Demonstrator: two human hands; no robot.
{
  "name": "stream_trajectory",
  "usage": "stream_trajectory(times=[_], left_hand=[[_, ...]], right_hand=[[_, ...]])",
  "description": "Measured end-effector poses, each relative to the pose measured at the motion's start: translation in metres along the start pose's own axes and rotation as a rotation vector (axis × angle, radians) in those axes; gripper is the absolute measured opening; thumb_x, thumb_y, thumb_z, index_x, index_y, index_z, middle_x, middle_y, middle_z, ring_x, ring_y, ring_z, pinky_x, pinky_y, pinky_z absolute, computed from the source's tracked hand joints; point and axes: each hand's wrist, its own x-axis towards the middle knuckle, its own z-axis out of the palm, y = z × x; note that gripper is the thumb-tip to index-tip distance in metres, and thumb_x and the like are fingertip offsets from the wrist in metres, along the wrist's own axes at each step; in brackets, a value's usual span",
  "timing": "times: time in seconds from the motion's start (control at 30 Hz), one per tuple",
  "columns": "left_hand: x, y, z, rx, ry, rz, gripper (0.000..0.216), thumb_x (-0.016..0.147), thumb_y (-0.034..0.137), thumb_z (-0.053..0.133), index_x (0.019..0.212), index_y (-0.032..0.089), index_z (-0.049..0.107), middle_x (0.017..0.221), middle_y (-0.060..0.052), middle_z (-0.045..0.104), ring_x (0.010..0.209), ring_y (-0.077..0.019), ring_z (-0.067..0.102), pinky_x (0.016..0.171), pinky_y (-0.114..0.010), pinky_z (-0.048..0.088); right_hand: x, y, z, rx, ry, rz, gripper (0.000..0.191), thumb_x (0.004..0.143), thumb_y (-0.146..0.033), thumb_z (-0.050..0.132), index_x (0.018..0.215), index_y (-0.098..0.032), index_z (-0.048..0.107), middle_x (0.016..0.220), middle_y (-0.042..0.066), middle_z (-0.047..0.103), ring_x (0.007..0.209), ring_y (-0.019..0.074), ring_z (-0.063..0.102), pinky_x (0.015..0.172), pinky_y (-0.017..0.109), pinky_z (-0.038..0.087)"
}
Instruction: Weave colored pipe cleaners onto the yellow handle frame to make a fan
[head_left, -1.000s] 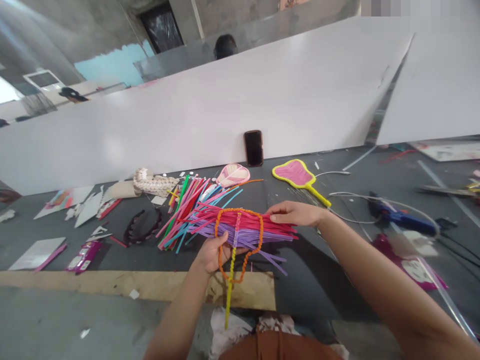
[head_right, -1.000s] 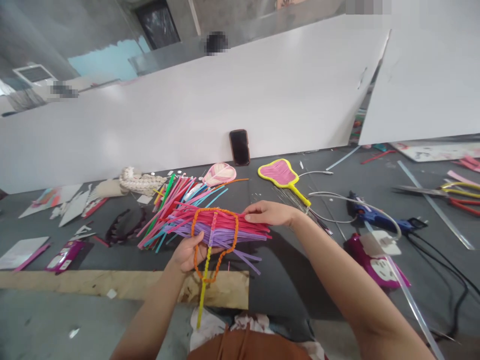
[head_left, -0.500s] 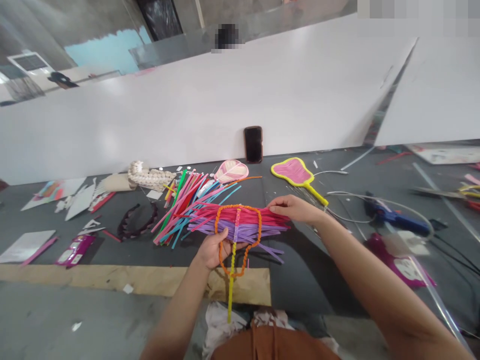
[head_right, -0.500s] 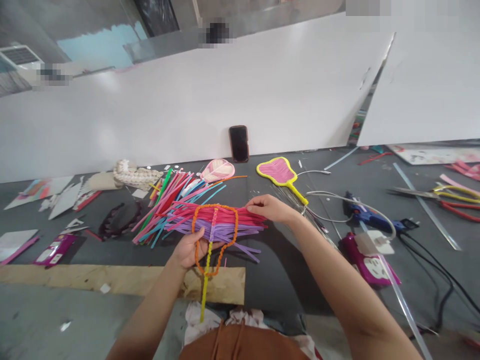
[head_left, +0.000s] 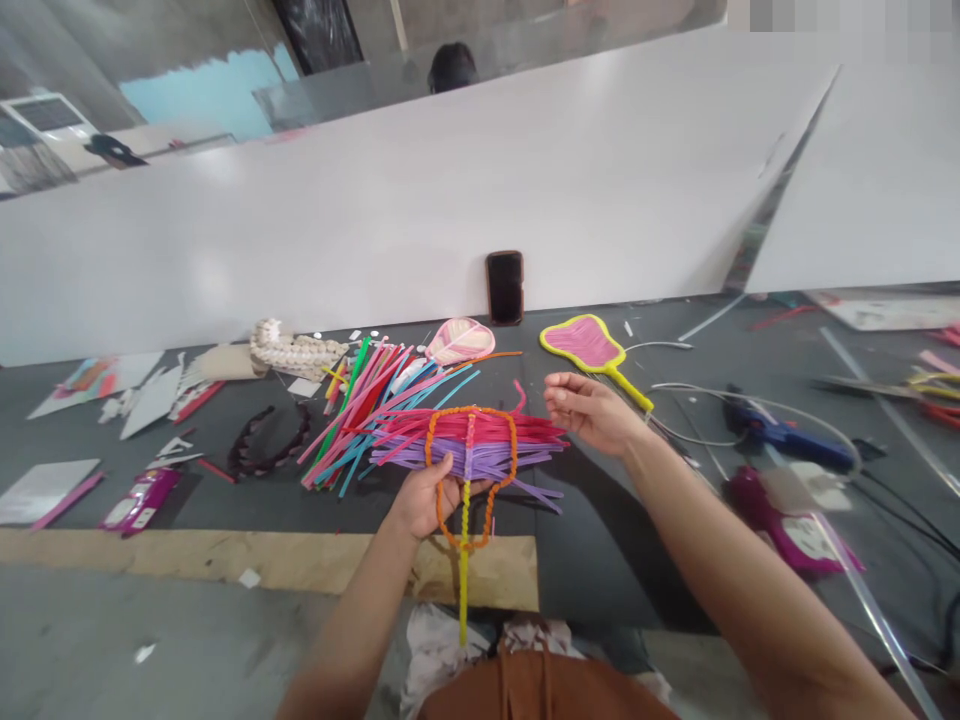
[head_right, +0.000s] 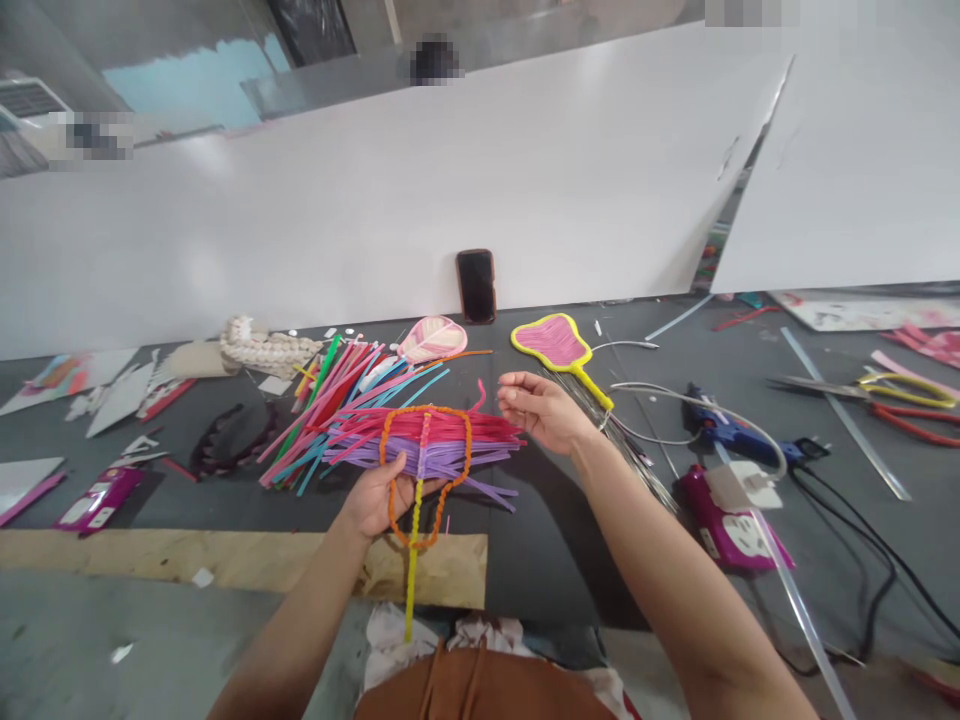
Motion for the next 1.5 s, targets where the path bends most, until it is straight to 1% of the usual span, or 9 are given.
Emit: stream_trajectory(times=[0.1, 0.3, 0.43, 0.53, 0.63, 0.7, 0.87, 1.03, 1.5], left_hand=[[0.0, 0.0, 0.001, -0.004, 0.001, 0.002, 0.02, 0.089, 0.023, 0.059, 0.105, 0.013, 0.067, 0.102, -0.012, 0.075, 0.113, -0.0294, 0.065, 0.106, -0.052, 0.046], [-0.001, -0.002, 0.005, -0.006, -0.025, 0.022, 0.021, 0.087, 0.025, 0.064, 0.103, 0.012, 0.069, 0.101, -0.012, 0.076, 0.115, -0.03, 0.064, 0.109, -0.053, 0.043], [-0.001, -0.005, 0.009, -0.023, -0.031, 0.031, 0.022, 0.086, 0.025, 0.065, 0.103, 0.011, 0.069, 0.1, -0.012, 0.076, 0.116, -0.0304, 0.064, 0.109, -0.053, 0.042], [0.0, -0.008, 0.012, -0.025, -0.037, 0.018, 0.021, 0.087, 0.023, 0.064, 0.103, 0.01, 0.069, 0.101, -0.013, 0.075, 0.115, -0.0305, 0.064, 0.109, -0.054, 0.042], [0.0, -0.01, 0.013, -0.031, -0.037, -0.002, 0.02, 0.088, 0.023, 0.063, 0.102, 0.009, 0.069, 0.101, -0.014, 0.075, 0.114, -0.0307, 0.065, 0.109, -0.054, 0.042], [0.001, -0.012, 0.013, -0.043, -0.023, 0.0, 0.021, 0.088, 0.022, 0.063, 0.104, 0.009, 0.068, 0.1, -0.014, 0.076, 0.113, -0.0306, 0.065, 0.109, -0.054, 0.042], [0.001, -0.017, 0.014, -0.053, -0.006, 0.015, 0.033, 0.088, 0.019, 0.063, 0.12, 0.011, 0.062, 0.106, -0.014, 0.074, 0.113, -0.0293, 0.066, 0.109, -0.053, 0.042], [-0.002, -0.018, 0.017, -0.061, -0.01, 0.022, 0.04, 0.088, 0.018, 0.063, 0.127, 0.012, 0.059, 0.109, -0.013, 0.074, 0.114, -0.0282, 0.065, 0.109, -0.051, 0.042], [-0.003, -0.018, 0.02, -0.045, -0.031, 0.066, 0.045, 0.086, 0.018, 0.065, 0.13, 0.014, 0.056, 0.113, -0.013, 0.073, 0.113, -0.0286, 0.065, 0.108, -0.051, 0.044]], right_hand=[[-0.001, 0.006, 0.008, -0.032, 0.037, -0.005, 0.04, 0.063, -0.045, 0.084, 0.089, -0.023, 0.064, 0.08, -0.001, 0.065, 0.069, 0.0113, 0.062, 0.07, 0.029, 0.053], [-0.001, 0.008, 0.019, -0.309, 0.01, 0.086, 0.05, 0.068, -0.067, 0.072, 0.072, -0.018, 0.065, 0.061, 0.001, 0.061, 0.056, 0.0101, 0.055, 0.054, 0.024, 0.046], [0.002, 0.006, 0.027, -0.35, 0.056, -0.009, 0.047, 0.069, -0.063, 0.071, 0.083, -0.019, 0.067, 0.061, -0.001, 0.059, 0.053, 0.0102, 0.052, 0.049, 0.023, 0.041], [0.001, 0.006, 0.034, -0.522, 0.113, -0.179, 0.036, 0.079, -0.053, 0.065, 0.094, -0.02, 0.067, 0.068, 0.001, 0.063, 0.056, 0.0126, 0.054, 0.053, 0.026, 0.044], [-0.002, 0.008, 0.039, -0.903, 0.101, -0.484, 0.024, 0.09, -0.039, 0.055, 0.099, -0.022, 0.069, 0.09, 0.007, 0.071, 0.075, 0.0172, 0.064, 0.068, 0.03, 0.05], [-0.005, 0.01, 0.041, -1.162, 0.043, -0.685, 0.024, 0.094, -0.031, 0.05, 0.103, -0.023, 0.07, 0.102, 0.007, 0.072, 0.087, 0.0183, 0.066, 0.078, 0.029, 0.05], [-0.006, 0.014, 0.043, -1.56, -0.065, -0.965, 0.026, 0.096, -0.019, 0.048, 0.109, -0.022, 0.07, 0.099, 0.006, 0.073, 0.084, 0.0158, 0.066, 0.073, 0.025, 0.049], [-0.006, 0.016, 0.046, -1.657, -0.084, -1.037, 0.027, 0.095, -0.014, 0.049, 0.111, -0.021, 0.069, 0.093, 0.005, 0.072, 0.08, 0.0145, 0.064, 0.069, 0.025, 0.046], [-0.008, 0.016, 0.048, -1.683, -0.077, -1.025, 0.026, 0.095, -0.014, 0.049, 0.11, -0.022, 0.069, 0.093, 0.004, 0.072, 0.079, 0.0143, 0.063, 0.069, 0.025, 0.044]])
